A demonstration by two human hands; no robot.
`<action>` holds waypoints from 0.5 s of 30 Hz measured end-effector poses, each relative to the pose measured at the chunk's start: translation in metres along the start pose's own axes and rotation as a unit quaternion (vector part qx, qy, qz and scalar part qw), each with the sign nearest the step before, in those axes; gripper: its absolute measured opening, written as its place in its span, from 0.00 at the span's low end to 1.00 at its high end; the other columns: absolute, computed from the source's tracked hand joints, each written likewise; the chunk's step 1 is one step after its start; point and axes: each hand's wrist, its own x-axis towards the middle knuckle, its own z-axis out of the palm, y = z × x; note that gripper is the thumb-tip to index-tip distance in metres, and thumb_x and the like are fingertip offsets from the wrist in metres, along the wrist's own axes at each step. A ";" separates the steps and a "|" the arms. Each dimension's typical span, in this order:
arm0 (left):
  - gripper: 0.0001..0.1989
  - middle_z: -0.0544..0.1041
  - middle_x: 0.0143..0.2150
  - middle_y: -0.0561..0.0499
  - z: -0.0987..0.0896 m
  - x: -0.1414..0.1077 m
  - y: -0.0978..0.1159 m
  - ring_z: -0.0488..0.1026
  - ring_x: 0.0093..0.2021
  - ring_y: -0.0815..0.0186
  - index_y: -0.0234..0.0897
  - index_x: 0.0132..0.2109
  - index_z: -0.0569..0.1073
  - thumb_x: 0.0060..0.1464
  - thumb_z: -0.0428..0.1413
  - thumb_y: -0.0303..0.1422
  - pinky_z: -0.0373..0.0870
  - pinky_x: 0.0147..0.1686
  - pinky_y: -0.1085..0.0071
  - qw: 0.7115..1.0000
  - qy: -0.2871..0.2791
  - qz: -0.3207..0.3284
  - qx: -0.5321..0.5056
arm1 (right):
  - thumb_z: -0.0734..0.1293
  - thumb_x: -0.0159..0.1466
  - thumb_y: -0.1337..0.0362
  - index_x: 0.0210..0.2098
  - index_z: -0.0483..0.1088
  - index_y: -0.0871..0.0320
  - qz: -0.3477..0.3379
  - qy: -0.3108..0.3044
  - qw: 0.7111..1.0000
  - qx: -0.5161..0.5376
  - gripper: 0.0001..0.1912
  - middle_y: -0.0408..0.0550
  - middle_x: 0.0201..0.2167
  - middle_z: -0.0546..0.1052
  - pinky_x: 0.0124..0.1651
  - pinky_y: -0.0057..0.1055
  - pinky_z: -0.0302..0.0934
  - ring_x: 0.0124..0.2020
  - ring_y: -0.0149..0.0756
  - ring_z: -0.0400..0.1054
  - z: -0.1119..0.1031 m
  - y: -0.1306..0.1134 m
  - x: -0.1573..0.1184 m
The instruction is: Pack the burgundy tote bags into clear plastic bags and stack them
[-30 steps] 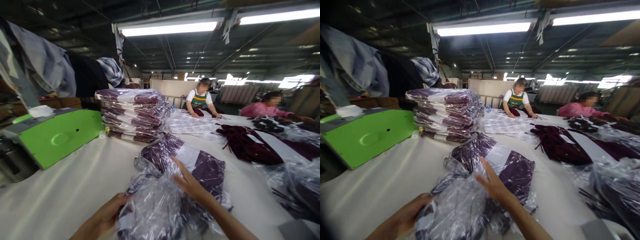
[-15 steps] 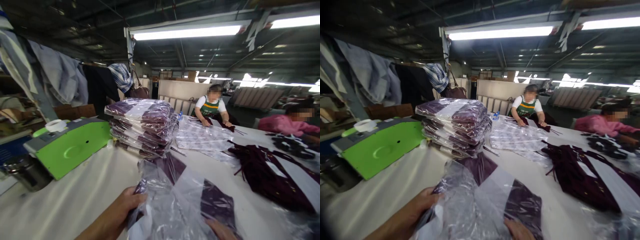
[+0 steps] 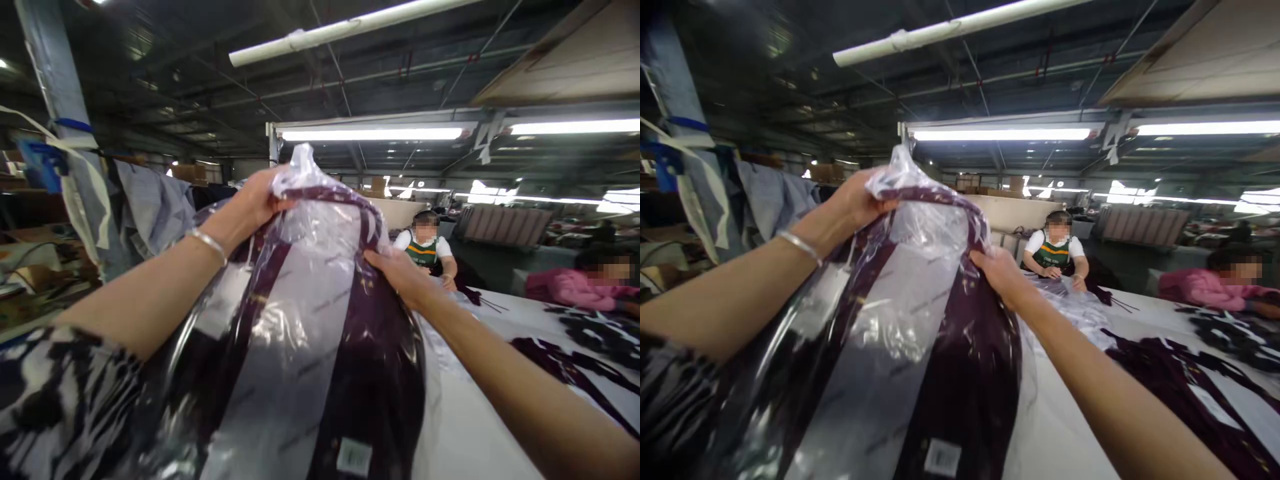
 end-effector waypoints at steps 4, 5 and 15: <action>0.38 0.72 0.52 0.31 -0.015 0.073 0.046 0.75 0.53 0.57 -0.03 0.55 0.58 0.67 0.21 0.36 0.69 0.42 0.64 0.969 -0.075 0.089 0.219 | 0.67 0.64 0.61 0.45 0.75 0.67 -0.003 0.111 0.988 -0.103 0.16 0.55 0.37 0.80 0.47 0.42 0.70 0.40 0.44 0.76 -0.001 -0.029 0.133; 0.38 0.71 0.55 0.31 -0.020 0.072 0.043 0.72 0.57 0.55 -0.01 0.57 0.58 0.67 0.23 0.37 0.69 0.45 0.62 0.944 -0.089 0.135 0.286 | 0.68 0.64 0.62 0.49 0.74 0.69 0.005 0.147 0.977 -0.156 0.18 0.60 0.43 0.80 0.51 0.45 0.68 0.45 0.47 0.75 -0.001 -0.029 0.157; 0.45 0.57 0.74 0.42 -0.095 -0.138 -0.253 0.50 0.74 0.46 0.46 0.71 0.60 0.47 0.68 0.31 0.37 0.73 0.45 0.772 -0.231 0.130 0.578 | 0.65 0.68 0.56 0.58 0.71 0.59 0.019 0.015 0.915 -0.403 0.23 0.58 0.60 0.73 0.64 0.44 0.59 0.62 0.48 0.66 0.049 0.148 0.155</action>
